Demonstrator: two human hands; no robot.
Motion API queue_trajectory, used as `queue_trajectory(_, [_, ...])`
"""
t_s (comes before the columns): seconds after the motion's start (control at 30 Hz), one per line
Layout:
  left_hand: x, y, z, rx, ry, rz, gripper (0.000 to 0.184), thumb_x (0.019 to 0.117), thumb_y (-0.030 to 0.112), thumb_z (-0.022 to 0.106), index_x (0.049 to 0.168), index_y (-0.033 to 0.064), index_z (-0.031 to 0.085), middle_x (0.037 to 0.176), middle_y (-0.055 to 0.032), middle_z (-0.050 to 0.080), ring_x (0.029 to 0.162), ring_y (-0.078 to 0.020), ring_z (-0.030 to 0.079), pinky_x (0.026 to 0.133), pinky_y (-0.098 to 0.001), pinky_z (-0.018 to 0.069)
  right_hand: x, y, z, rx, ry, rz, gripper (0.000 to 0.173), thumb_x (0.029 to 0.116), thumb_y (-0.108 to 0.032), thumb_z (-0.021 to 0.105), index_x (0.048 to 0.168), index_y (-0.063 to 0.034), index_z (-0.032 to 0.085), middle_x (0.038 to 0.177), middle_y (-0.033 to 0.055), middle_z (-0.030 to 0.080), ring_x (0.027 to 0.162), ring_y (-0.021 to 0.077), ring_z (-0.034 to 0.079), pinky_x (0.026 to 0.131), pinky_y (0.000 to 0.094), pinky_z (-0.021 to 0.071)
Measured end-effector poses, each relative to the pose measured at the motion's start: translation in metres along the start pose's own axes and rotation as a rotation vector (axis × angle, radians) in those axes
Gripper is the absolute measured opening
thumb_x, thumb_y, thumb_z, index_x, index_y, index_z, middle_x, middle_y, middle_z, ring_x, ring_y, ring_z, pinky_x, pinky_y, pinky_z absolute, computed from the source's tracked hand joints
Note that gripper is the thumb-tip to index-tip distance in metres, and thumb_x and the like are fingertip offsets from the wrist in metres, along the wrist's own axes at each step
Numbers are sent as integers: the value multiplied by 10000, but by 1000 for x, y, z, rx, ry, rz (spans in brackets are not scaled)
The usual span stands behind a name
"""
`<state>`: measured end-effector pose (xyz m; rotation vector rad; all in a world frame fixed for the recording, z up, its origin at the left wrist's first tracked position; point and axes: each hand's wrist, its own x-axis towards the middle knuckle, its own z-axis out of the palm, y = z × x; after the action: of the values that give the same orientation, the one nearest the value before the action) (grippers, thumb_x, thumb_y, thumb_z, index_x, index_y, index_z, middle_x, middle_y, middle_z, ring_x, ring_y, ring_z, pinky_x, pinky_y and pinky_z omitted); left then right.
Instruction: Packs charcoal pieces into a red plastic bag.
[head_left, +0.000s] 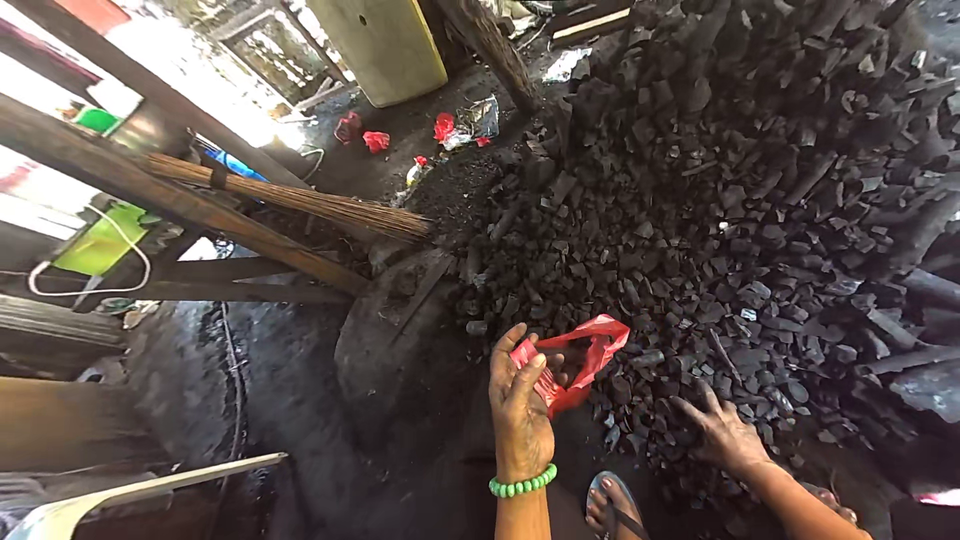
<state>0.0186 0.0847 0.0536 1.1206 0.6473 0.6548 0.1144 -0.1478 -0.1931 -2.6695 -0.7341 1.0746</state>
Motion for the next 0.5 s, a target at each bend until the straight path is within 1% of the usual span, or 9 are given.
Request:
queue_trajectory(0.03, [-1, 0, -1, -3, 1, -5, 458, 938, 129, 474, 1395, 103, 481, 1147, -73, 644, 872, -154, 696, 705, -289, 604, -1, 0, -2, 23, -2, 15, 905, 796, -268, 858, 1569, -374, 400, 1711, 183, 94, 1446, 562, 308, 934, 762, 443])
queue_trajectory(0.17, [-4, 1, -4, -63, 9, -35, 421, 957, 157, 456, 1371, 100, 504, 1122, -101, 671, 838, -168, 711, 662, -289, 607, -10, 9, 1, 40, 109, 12, 565, 932, -80, 647, 1469, -232, 559, 1642, 253, 268, 1377, 552, 423, 946, 697, 482])
queue_trajectory(0.23, [-5, 2, -4, -103, 5, -71, 398, 972, 168, 447, 1359, 102, 515, 1122, -113, 676, 819, -186, 715, 643, -299, 607, -9, 21, 1, 115, 160, 37, 499, 927, -65, 645, 1411, -183, 620, 1605, 276, 320, 1364, 538, 444, 986, 650, 492])
queue_trajectory(0.27, [-5, 2, -3, -122, -8, -87, 387, 982, 169, 436, 1354, 107, 520, 1113, -118, 681, 807, -191, 717, 637, -303, 607, -4, 28, -1, 192, 183, 51, 475, 901, -80, 687, 1370, -146, 650, 1578, 288, 349, 1356, 523, 456, 1023, 628, 478])
queue_trajectory(0.33, [-6, 2, -2, -142, -60, -129, 383, 984, 177, 446, 1354, 121, 525, 1085, -132, 690, 794, -196, 718, 642, -307, 607, 7, 38, -9, 415, 201, 27, 448, 834, -93, 787, 1271, -71, 687, 1494, 294, 439, 1307, 476, 511, 1050, 590, 469])
queue_trajectory(0.37, [-6, 1, -1, -138, -99, -152, 394, 969, 193, 486, 1356, 126, 521, 1091, -140, 692, 791, -199, 719, 644, -308, 607, 9, 39, -19, 581, 195, 5, 434, 821, -62, 797, 1241, -37, 691, 1414, 279, 510, 1257, 427, 547, 1033, 558, 482])
queue_trajectory(0.4, [-6, -1, 0, -121, -137, -173, 432, 933, 217, 539, 1356, 133, 522, 1109, -139, 694, 800, -196, 715, 655, -307, 602, 10, 36, -32, 774, 202, -31, 365, 820, -13, 776, 1176, -7, 696, 1258, 236, 608, 1109, 342, 616, 938, 489, 532])
queue_trajectory(0.43, [-6, -4, 1, -99, -172, -192, 482, 893, 241, 592, 1359, 137, 522, 1127, -130, 690, 814, -189, 710, 671, -304, 599, 8, 33, -46, 976, 203, -84, 300, 844, 23, 722, 1139, 13, 674, 1078, 165, 674, 896, 230, 662, 774, 389, 573])
queue_trajectory(0.5, [-6, -9, 4, -58, -248, -213, 534, 869, 251, 624, 1376, 132, 505, 1158, -122, 681, 824, -175, 705, 678, -291, 595, -1, 22, -78, 1351, 149, -190, 268, 863, -10, 655, 1129, -21, 628, 923, 81, 695, 677, 130, 643, 579, 286, 556])
